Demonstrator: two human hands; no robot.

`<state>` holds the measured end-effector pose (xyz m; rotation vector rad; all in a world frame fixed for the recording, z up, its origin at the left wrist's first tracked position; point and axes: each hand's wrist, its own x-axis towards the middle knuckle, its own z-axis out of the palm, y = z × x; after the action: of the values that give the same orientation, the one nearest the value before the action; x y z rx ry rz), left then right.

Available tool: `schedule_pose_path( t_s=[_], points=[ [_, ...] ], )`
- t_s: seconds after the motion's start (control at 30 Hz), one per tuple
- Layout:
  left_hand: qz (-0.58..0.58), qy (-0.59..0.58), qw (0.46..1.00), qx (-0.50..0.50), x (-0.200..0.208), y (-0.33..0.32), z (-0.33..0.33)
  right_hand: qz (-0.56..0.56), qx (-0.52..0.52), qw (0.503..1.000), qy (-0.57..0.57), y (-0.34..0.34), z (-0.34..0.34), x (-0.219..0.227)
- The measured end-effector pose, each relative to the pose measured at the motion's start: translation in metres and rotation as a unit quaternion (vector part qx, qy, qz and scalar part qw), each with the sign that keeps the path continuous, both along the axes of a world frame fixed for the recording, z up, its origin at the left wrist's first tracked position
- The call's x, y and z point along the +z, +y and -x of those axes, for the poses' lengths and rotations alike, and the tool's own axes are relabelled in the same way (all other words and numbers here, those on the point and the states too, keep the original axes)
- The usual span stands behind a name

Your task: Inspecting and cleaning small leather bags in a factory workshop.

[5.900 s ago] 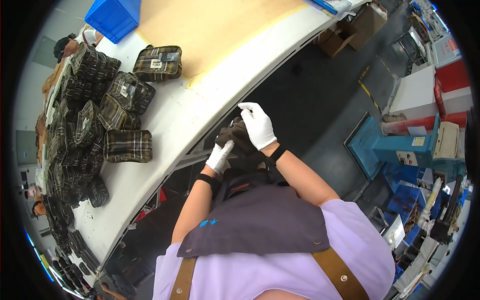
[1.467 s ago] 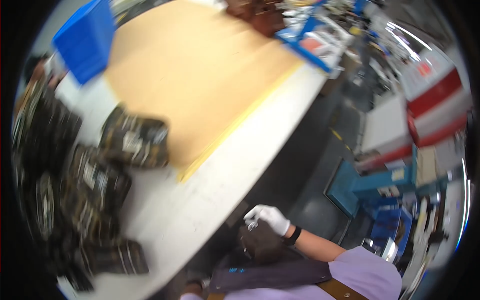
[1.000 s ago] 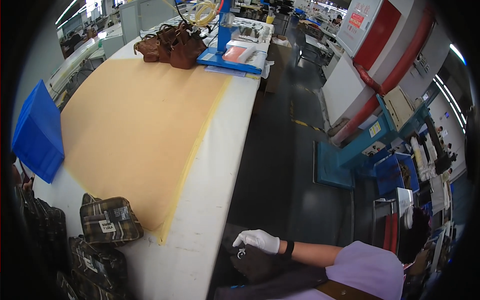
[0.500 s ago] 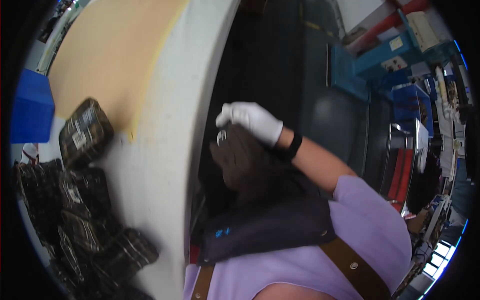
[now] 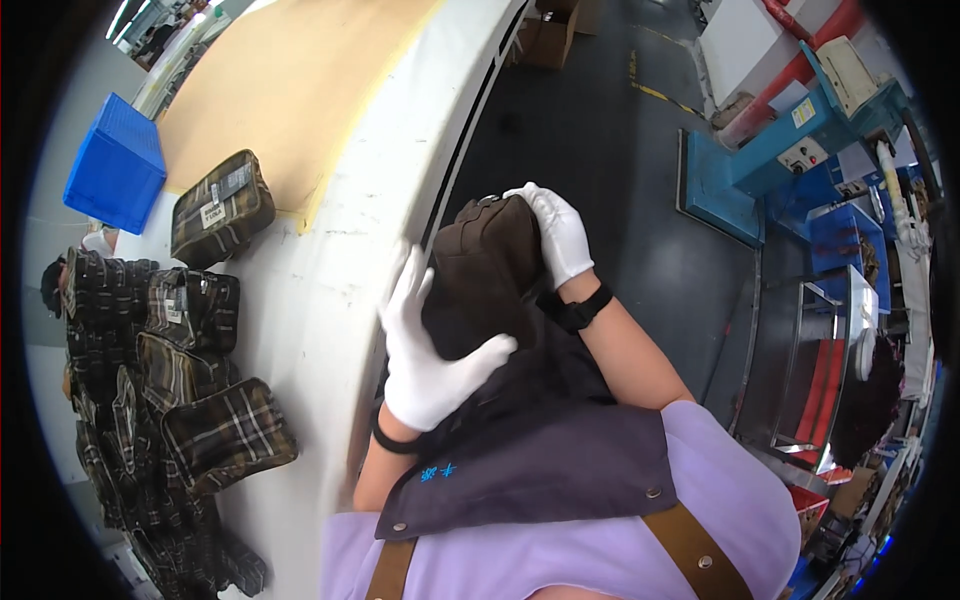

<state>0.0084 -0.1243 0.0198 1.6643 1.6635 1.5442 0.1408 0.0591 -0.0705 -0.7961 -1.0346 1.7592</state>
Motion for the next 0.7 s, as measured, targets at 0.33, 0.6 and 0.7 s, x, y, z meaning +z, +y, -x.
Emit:
schedule_pose_path(
  t_s=[0.33, 0.6, 0.7],
  points=[
    [0.059, 0.056, 0.996, 0.049, -0.003, 0.077, -0.026, 0.063, 0.007, 0.997, 0.053, 0.005, 0.016, -0.003],
    [0.002, -0.347, 0.935, 0.077, -0.014, 0.022, -0.001, -0.271, 0.004, 0.960, -0.071, -0.025, 0.015, 0.064],
    [0.074, -0.368, 0.925, 0.056, -0.037, 0.022, -0.005, -0.308, -0.104, 0.943, -0.073, -0.032, 0.018, 0.071]
  ],
)
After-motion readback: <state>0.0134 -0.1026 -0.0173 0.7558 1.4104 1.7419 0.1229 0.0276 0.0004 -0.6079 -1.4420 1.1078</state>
